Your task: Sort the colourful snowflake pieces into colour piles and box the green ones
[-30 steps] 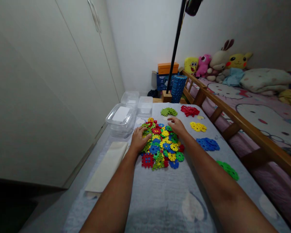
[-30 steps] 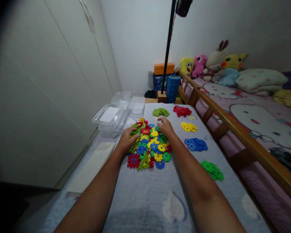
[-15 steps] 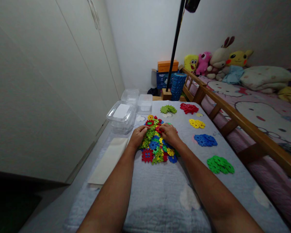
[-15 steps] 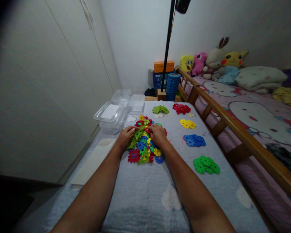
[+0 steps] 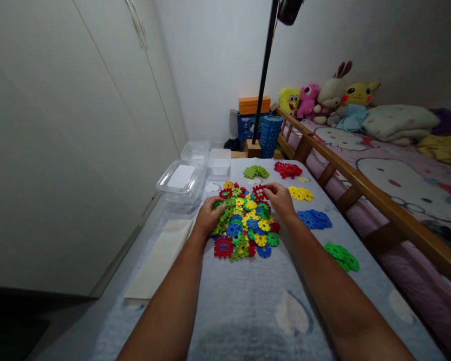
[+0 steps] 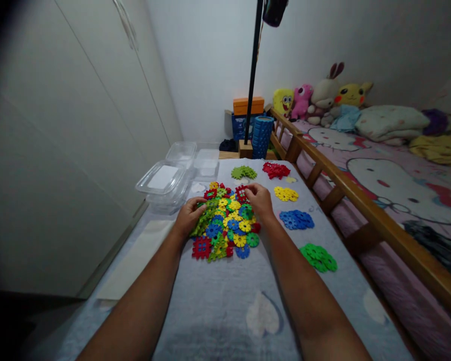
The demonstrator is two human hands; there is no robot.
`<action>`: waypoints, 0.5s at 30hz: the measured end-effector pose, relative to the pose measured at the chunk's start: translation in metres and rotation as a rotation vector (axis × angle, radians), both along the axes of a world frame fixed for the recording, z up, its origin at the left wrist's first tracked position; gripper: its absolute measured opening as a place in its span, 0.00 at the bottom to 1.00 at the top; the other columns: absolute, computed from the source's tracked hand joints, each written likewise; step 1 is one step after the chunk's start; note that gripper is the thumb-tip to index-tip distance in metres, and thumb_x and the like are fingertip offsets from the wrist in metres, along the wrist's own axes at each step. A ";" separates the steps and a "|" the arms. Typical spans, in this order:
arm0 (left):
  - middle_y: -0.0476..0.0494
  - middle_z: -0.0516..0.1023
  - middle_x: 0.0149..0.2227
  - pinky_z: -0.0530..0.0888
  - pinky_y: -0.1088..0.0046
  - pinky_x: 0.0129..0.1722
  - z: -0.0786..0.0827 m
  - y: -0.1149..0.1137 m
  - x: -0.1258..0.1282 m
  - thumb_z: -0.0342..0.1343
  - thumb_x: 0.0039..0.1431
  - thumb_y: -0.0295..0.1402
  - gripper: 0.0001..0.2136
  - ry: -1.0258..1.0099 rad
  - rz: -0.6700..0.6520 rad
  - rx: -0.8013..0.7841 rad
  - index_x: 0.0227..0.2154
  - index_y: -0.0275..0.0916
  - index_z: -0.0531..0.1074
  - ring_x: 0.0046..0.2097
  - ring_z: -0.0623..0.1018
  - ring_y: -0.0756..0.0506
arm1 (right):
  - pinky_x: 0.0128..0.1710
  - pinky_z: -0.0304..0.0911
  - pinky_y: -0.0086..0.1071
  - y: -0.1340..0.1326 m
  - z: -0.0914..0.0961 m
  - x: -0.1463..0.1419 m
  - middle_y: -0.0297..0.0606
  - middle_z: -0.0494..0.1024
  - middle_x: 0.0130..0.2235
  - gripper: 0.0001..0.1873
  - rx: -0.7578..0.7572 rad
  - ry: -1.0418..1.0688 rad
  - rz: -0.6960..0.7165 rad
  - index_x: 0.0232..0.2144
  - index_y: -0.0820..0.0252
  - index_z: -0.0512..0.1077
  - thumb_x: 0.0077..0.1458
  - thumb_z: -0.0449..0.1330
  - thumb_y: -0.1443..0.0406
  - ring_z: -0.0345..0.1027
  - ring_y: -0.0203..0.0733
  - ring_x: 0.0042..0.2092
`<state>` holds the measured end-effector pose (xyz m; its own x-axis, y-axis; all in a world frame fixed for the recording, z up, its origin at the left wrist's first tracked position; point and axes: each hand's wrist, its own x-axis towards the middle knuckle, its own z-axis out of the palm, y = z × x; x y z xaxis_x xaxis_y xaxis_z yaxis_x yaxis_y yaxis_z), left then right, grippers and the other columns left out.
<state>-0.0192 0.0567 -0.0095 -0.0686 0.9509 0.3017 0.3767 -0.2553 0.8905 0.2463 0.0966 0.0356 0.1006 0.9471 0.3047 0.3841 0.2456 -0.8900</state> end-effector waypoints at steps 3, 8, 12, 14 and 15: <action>0.43 0.78 0.44 0.69 0.58 0.59 0.000 -0.001 0.000 0.58 0.54 0.40 0.10 0.025 -0.010 0.003 0.37 0.42 0.76 0.51 0.76 0.40 | 0.21 0.58 0.26 0.022 0.014 0.027 0.26 0.70 0.22 0.13 -0.095 0.129 -0.125 0.37 0.59 0.71 0.48 0.61 0.61 0.64 0.34 0.21; 0.42 0.77 0.44 0.69 0.59 0.58 0.000 -0.001 -0.001 0.58 0.54 0.41 0.12 0.043 -0.005 0.001 0.38 0.41 0.76 0.50 0.75 0.40 | 0.18 0.57 0.22 0.066 0.025 0.081 0.27 0.70 0.25 0.12 -0.243 0.157 -0.419 0.37 0.58 0.66 0.48 0.62 0.68 0.66 0.33 0.21; 0.42 0.78 0.45 0.69 0.59 0.58 0.003 -0.002 0.000 0.57 0.55 0.42 0.12 0.048 -0.009 -0.009 0.37 0.41 0.76 0.50 0.76 0.40 | 0.22 0.63 0.25 0.095 0.020 0.117 0.27 0.70 0.24 0.17 -0.288 0.026 -0.594 0.45 0.61 0.66 0.51 0.60 0.72 0.65 0.33 0.22; 0.43 0.78 0.44 0.69 0.59 0.58 0.004 -0.002 0.000 0.57 0.55 0.42 0.11 0.051 -0.006 -0.004 0.37 0.41 0.76 0.50 0.76 0.40 | 0.23 0.64 0.26 0.105 0.015 0.129 0.28 0.71 0.25 0.20 -0.288 -0.016 -0.611 0.48 0.64 0.66 0.52 0.60 0.72 0.64 0.33 0.22; 0.43 0.78 0.44 0.69 0.59 0.58 0.005 -0.002 0.000 0.57 0.55 0.42 0.11 0.050 -0.005 -0.001 0.37 0.42 0.76 0.50 0.76 0.40 | 0.23 0.64 0.26 0.109 0.012 0.134 0.29 0.72 0.26 0.20 -0.276 -0.046 -0.602 0.49 0.65 0.66 0.52 0.60 0.72 0.63 0.32 0.22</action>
